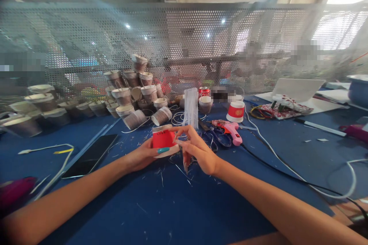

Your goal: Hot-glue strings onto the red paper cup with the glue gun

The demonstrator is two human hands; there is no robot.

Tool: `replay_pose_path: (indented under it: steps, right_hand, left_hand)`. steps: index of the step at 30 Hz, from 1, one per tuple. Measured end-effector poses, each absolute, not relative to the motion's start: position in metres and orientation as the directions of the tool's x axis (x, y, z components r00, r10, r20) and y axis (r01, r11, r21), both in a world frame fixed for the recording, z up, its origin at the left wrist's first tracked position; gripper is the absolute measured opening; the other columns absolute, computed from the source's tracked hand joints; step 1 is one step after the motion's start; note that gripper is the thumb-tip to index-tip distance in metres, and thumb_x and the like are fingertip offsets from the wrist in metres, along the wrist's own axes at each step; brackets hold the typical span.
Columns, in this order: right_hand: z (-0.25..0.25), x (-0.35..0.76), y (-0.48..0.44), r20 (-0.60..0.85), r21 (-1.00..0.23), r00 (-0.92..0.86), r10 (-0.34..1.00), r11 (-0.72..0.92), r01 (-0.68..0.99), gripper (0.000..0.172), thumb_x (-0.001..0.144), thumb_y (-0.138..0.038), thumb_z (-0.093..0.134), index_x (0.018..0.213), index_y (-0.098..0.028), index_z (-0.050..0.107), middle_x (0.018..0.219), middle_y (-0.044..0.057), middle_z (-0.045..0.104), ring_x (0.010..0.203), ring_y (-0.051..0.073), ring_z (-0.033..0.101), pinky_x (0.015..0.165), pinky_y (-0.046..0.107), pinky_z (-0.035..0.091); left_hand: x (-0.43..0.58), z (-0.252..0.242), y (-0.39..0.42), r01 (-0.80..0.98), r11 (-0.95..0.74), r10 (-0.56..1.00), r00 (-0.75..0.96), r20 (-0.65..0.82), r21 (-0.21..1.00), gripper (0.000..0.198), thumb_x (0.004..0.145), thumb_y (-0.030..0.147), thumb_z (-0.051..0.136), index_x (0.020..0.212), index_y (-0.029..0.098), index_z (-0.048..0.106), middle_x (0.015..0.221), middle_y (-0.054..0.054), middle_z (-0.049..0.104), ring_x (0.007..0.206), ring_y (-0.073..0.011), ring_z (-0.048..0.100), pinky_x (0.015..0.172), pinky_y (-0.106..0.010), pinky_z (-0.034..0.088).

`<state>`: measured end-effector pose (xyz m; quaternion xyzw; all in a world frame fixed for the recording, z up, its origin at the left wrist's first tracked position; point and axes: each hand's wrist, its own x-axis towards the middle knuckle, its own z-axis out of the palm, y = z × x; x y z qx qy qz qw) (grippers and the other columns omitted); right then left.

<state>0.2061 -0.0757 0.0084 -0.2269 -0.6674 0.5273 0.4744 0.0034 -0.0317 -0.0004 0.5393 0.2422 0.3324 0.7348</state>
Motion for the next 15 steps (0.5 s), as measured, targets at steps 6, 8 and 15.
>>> replay_pose_path:
  steps: [6,8,15]
  right_hand:
    - [0.005,0.207,-0.064,0.319,-0.928,-0.217,0.922,0.258,-0.269,0.017,0.087,-0.038,0.042,0.093,-0.022,0.041,0.091,0.001,0.060,0.037,0.004,0.046,0.029,0.020,0.041]
    - [0.003,0.209,-0.059,0.310,-0.920,-0.057,0.949,0.284,-0.270,0.017,0.084,-0.038,0.045,0.089,-0.021,0.041,0.085,-0.001,0.059,0.034,0.003,0.042,0.026,0.017,0.037]
    - [0.002,0.210,-0.070,0.503,-0.857,-0.216,0.837,0.450,-0.252,0.012,0.083,-0.030,0.048,0.091,-0.021,0.043,0.119,0.006,0.050,0.044,0.002,0.048,0.035,0.019,0.041]
  left_hand:
    - [0.002,0.000,-0.031,-0.255,0.215,0.769,0.639,-0.002,0.943,0.064,0.051,0.032,0.082,0.108,0.014,0.058,0.102,-0.011,0.064,0.091,-0.0220,0.060,0.085,-0.036,0.042]
    - [0.001,-0.002,-0.030,-0.268,0.221,0.768,0.640,0.002,0.938,0.064,0.051,0.032,0.082,0.108,0.014,0.058,0.102,-0.011,0.064,0.090,-0.0221,0.060,0.085,-0.037,0.042]
    - [0.002,-0.004,-0.030,-0.276,0.233,0.767,0.642,-0.001,0.933,0.066,0.052,0.031,0.082,0.110,0.014,0.058,0.104,-0.011,0.063,0.091,-0.0216,0.059,0.087,-0.037,0.041]
